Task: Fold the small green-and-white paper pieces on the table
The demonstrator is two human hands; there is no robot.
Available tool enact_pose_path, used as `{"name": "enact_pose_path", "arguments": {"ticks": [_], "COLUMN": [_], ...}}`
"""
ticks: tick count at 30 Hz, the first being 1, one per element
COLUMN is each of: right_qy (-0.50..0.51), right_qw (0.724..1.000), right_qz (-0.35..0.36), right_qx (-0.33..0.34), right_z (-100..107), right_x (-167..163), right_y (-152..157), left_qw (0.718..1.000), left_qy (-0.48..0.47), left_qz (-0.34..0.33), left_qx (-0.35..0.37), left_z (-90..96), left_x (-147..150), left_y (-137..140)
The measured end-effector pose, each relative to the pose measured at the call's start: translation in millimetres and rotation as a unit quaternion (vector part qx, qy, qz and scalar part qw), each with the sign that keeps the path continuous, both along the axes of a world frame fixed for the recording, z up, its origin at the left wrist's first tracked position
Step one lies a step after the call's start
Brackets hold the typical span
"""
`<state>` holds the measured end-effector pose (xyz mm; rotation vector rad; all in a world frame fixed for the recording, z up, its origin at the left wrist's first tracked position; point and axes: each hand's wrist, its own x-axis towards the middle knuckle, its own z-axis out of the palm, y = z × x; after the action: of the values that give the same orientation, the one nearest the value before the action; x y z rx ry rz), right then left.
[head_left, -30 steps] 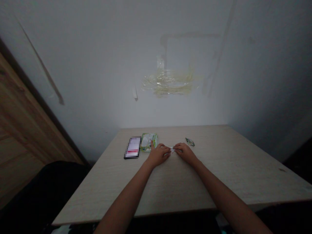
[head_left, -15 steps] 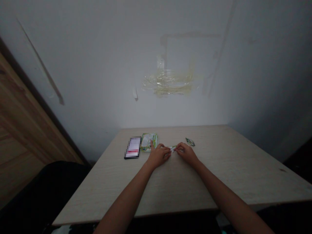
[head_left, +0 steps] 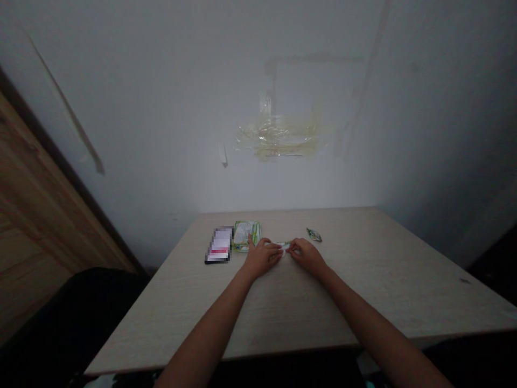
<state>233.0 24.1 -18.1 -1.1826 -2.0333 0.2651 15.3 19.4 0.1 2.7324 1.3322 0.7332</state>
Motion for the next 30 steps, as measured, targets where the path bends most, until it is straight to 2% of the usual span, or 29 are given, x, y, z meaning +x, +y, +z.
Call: {"name": "enact_pose_path", "arguments": {"ticks": [19, 30], "right_qy": [-0.005, 0.009], "right_qw": [1.000, 0.999], "right_qz": [0.005, -0.044], "right_qx": [-0.005, -0.013], "right_z": [2.4, -0.7], "right_x": [-2.0, 0.5], "right_y": [-2.3, -2.8], "left_qw": [1.000, 1.000], "left_qy": [0.007, 0.014], "left_qz": [-0.002, 0.005], "left_qx": [0.003, 0.004], "left_z": [1.6, -3.5], "left_x": [1.0, 2.4], "left_y": [-1.8, 3.7]}}
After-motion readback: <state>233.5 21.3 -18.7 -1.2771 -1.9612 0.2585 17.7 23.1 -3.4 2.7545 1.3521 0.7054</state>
